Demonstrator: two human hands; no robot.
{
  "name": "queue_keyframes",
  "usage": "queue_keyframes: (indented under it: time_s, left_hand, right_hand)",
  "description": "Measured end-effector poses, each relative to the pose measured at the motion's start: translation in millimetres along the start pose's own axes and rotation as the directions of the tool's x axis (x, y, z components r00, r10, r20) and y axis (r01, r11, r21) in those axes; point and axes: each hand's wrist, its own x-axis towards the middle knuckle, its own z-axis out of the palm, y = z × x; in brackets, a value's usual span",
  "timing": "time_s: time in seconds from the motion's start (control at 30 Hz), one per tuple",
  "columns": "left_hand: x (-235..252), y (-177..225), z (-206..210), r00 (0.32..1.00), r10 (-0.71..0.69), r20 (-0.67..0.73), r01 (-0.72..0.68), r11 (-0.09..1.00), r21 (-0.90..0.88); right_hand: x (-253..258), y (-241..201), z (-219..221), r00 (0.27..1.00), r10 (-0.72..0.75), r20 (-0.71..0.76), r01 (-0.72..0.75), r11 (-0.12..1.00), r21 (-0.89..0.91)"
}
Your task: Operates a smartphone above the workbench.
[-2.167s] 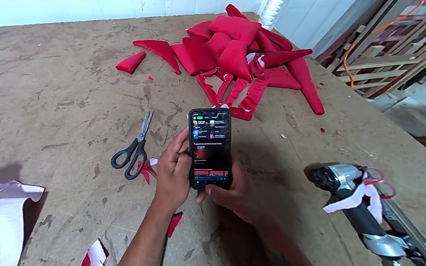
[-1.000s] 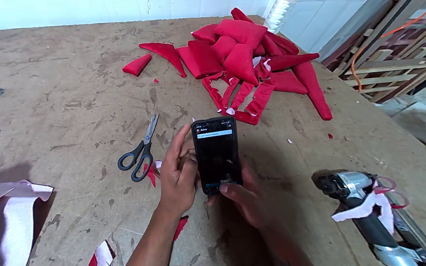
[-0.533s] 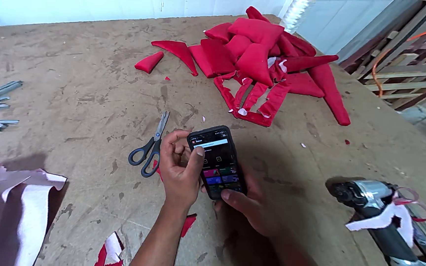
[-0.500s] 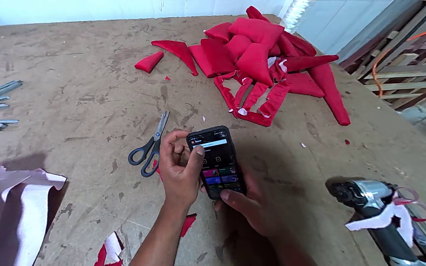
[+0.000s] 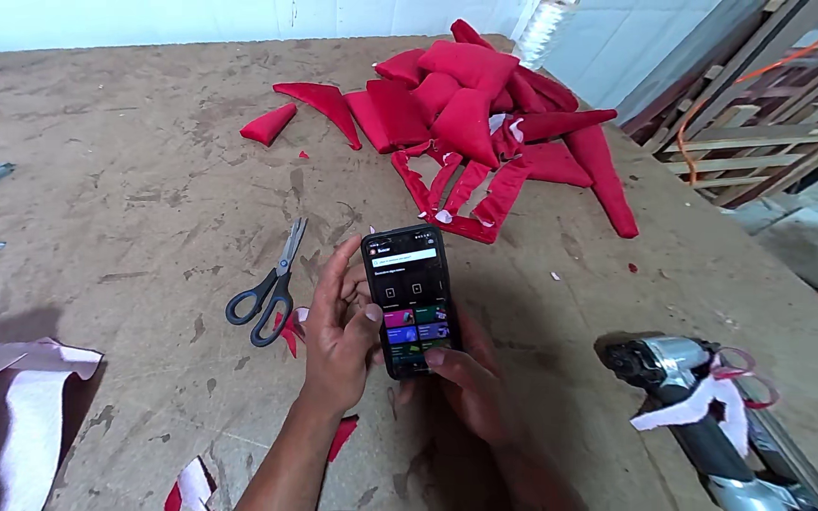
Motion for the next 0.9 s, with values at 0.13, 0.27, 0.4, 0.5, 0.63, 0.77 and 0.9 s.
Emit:
queue_keyframes:
  time_s: [0.13, 0.27, 0.4, 0.5, 0.63, 0.77, 0.9]
  left_hand:
    - [-1.0, -0.4, 3.3, 0.995, -0.048, 0.085, 0.046, 0.999, 0.021]
    - [-1.6, 0.2, 4.6, 0.991, -0.066, 0.114, 0.061, 0.997, 0.044]
    - [-2.2, -0.3, 4.7, 0.987, -0.065, 0.145, 0.057, 0.997, 0.056]
    - [-3.4, -1.3, 5.9, 0.981, -0.083, 0.174, 0.074, 0.996, 0.054]
    - [-3.9, -0.8, 6.6, 0.97, -0.112, 0.214, 0.102, 0.993, 0.058]
    - [-4.1, 0.1, 6.9, 0.965, -0.126, 0.229, 0.115, 0.992, 0.06]
    - [-4.7, -1.1, 6.3, 0.96, -0.147, 0.24, 0.133, 0.989, 0.071]
  right_hand:
    - [-0.5, -0.7, -2.0, 0.998, -0.038, -0.044, 0.039, 0.999, 0.023]
    - [-0.4, 0.5, -3.4, 0.996, -0.053, -0.069, 0.056, 0.998, 0.038]
    - [-0.6, 0.8, -4.1, 0.995, -0.06, -0.082, 0.064, 0.997, 0.047]
    - [-0.7, 1.1, -5.2, 0.994, -0.072, -0.086, 0.078, 0.994, 0.071]
    - [-0.5, 1.5, -6.1, 0.992, -0.082, -0.098, 0.09, 0.993, 0.081]
    - [-1.5, 0.9, -6.3, 0.992, -0.074, -0.107, 0.082, 0.994, 0.075]
    - [-1.3, 0.3, -7.1, 0.992, -0.077, -0.101, 0.086, 0.993, 0.086]
